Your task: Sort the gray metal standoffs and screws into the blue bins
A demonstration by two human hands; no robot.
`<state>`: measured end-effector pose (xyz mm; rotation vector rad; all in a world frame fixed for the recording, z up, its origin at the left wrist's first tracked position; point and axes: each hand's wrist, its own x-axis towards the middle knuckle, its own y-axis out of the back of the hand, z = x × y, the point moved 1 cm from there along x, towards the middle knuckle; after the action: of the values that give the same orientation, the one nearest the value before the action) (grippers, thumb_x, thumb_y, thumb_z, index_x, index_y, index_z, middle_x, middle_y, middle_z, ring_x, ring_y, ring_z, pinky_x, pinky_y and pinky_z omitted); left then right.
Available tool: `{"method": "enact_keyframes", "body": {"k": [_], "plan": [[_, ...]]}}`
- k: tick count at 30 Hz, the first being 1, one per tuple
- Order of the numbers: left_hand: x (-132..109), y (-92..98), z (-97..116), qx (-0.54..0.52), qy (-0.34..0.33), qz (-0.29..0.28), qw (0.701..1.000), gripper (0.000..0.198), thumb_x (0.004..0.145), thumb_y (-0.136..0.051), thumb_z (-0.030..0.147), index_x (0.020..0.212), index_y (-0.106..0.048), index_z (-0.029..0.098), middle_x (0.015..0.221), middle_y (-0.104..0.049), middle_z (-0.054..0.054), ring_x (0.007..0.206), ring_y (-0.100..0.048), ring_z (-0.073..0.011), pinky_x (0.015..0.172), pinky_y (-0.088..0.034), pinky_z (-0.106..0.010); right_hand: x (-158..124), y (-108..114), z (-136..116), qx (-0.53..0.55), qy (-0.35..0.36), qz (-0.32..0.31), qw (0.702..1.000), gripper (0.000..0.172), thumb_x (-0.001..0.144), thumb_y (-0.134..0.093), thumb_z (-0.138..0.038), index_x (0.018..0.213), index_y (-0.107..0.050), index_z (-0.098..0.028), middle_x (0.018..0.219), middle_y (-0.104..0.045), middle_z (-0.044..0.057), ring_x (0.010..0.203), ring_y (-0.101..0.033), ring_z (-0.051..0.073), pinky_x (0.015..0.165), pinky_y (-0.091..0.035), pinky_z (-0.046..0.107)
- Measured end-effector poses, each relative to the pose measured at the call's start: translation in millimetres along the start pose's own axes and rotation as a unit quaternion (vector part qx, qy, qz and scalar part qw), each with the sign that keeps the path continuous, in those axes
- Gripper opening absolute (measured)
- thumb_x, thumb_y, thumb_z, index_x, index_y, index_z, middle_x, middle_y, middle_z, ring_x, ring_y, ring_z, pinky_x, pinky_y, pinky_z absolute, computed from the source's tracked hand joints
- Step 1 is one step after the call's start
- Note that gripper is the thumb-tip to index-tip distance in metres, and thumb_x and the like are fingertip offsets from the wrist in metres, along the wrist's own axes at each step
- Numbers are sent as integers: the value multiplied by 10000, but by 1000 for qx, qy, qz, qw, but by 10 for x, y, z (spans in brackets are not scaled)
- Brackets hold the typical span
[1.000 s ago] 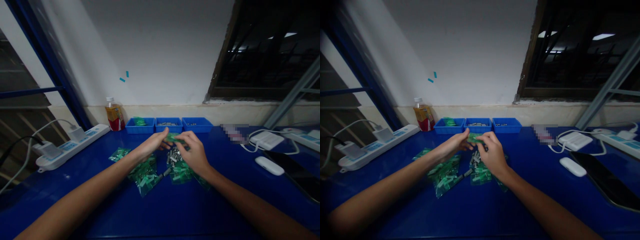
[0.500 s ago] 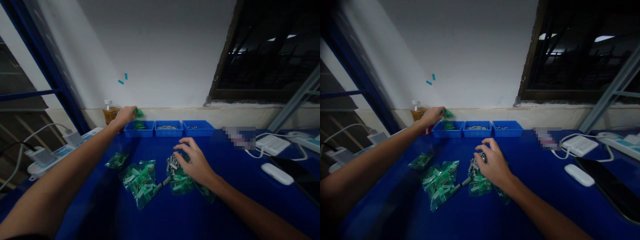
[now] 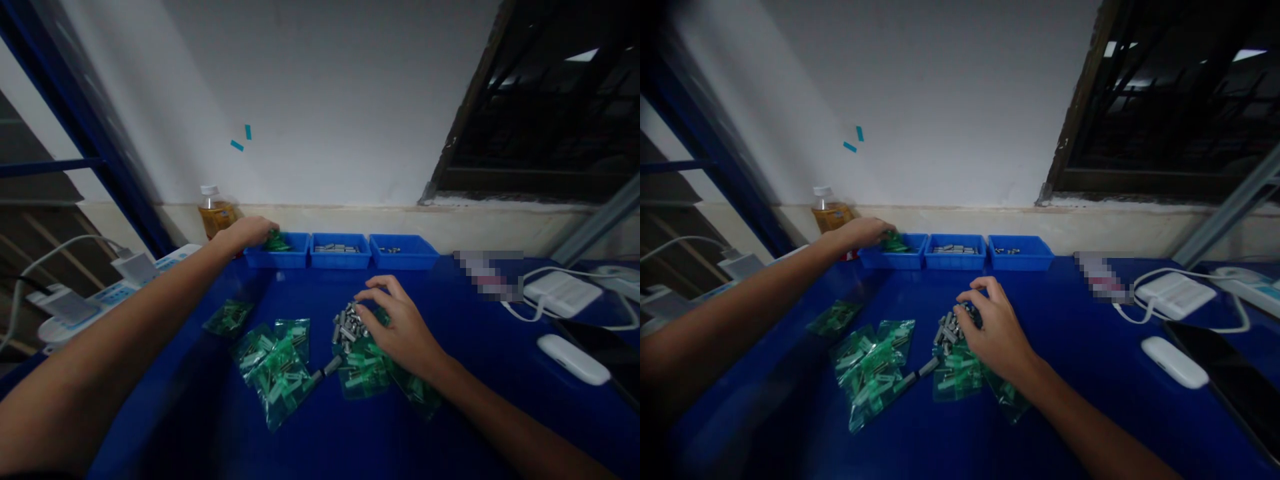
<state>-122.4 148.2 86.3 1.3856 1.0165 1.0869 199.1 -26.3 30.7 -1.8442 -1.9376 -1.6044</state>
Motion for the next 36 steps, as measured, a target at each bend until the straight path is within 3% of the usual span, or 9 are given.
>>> {"method": "enact_keyframes", "body": {"k": [5,8,10,13,16,22,25,32,36], "plan": [[-47,-34,246,59,51,-47,996,272,772,-552,242,1004,-679,181,1033,-651,-155,978,-574,-299,833,-434,-380,-18,-12,-16,-8,12,-37,999,116,843,-536,-211,912,-628,-198,953,-535,81,934,-529,220,831,-459,401],[-295,7,564,63,49,72,994,355,844,-467,352,1078,-633,143,1222,-517,-198,1126,-461,-377,875,-401,-468,-19,-14,-39,-9,17,-48,999,107,837,-543,-195,899,-629,-193,923,-549,73,907,-526,208,821,-454,389],[-558,39,806,-3,-33,122,992,384,857,-453,402,1106,-605,152,1227,-499,-166,1113,-471,-331,900,-395,-428,-20,-23,-56,-11,18,-57,998,100,832,-551,-198,892,-631,-195,912,-555,68,896,-526,205,811,-452,382],[-975,41,1067,-146,-204,-120,960,383,789,-568,442,1093,-605,212,1089,-587,-65,991,-544,-220,872,-413,-301,-27,-41,-89,-13,20,-63,998,95,833,-556,-213,886,-633,-200,904,-562,65,889,-527,205,801,-449,374],[-1262,19,1126,-169,-216,-259,926,633,608,-739,437,1176,-549,232,1125,-578,-60,969,-543,-222,795,-431,-268,-41,-59,-139,-10,23,-64,998,88,838,-559,-217,884,-632,-199,897,-567,63,894,-521,206,808,-439,372],[-1301,-114,1072,-192,-174,-297,919,288,703,-655,353,921,-620,168,754,-629,-19,657,-558,-158,553,-393,-224,-56,-87,-239,19,19,-78,997,68,838,-571,-194,873,-630,-196,848,-602,46,868,-531,195,790,-424,349],[-1248,-128,1048,-196,-168,-246,934,186,756,-590,308,873,-632,170,754,-637,-20,661,-560,-151,573,-394,-222,-51,-84,-281,36,5,-75,997,66,844,-569,-198,859,-633,-200,826,-614,39,855,-538,193,790,-419,352],[-1404,12,1115,-164,-198,-217,942,539,724,-620,543,1115,-555,179,1055,-581,-76,906,-556,-206,756,-427,-264,-56,-62,-348,64,-6,-94,993,66,837,-564,-169,832,-625,-195,778,-611,28,814,-537,182,739,-417,323],[-1425,17,1239,-122,-237,-211,940,506,633,-732,470,1016,-556,189,1020,-571,-63,923,-538,-224,755,-417,-279,-26,-94,-359,70,4,-124,990,70,835,-557,-169,817,-621,-191,760,-606,23,798,-532,173,732,-412,315]]}}
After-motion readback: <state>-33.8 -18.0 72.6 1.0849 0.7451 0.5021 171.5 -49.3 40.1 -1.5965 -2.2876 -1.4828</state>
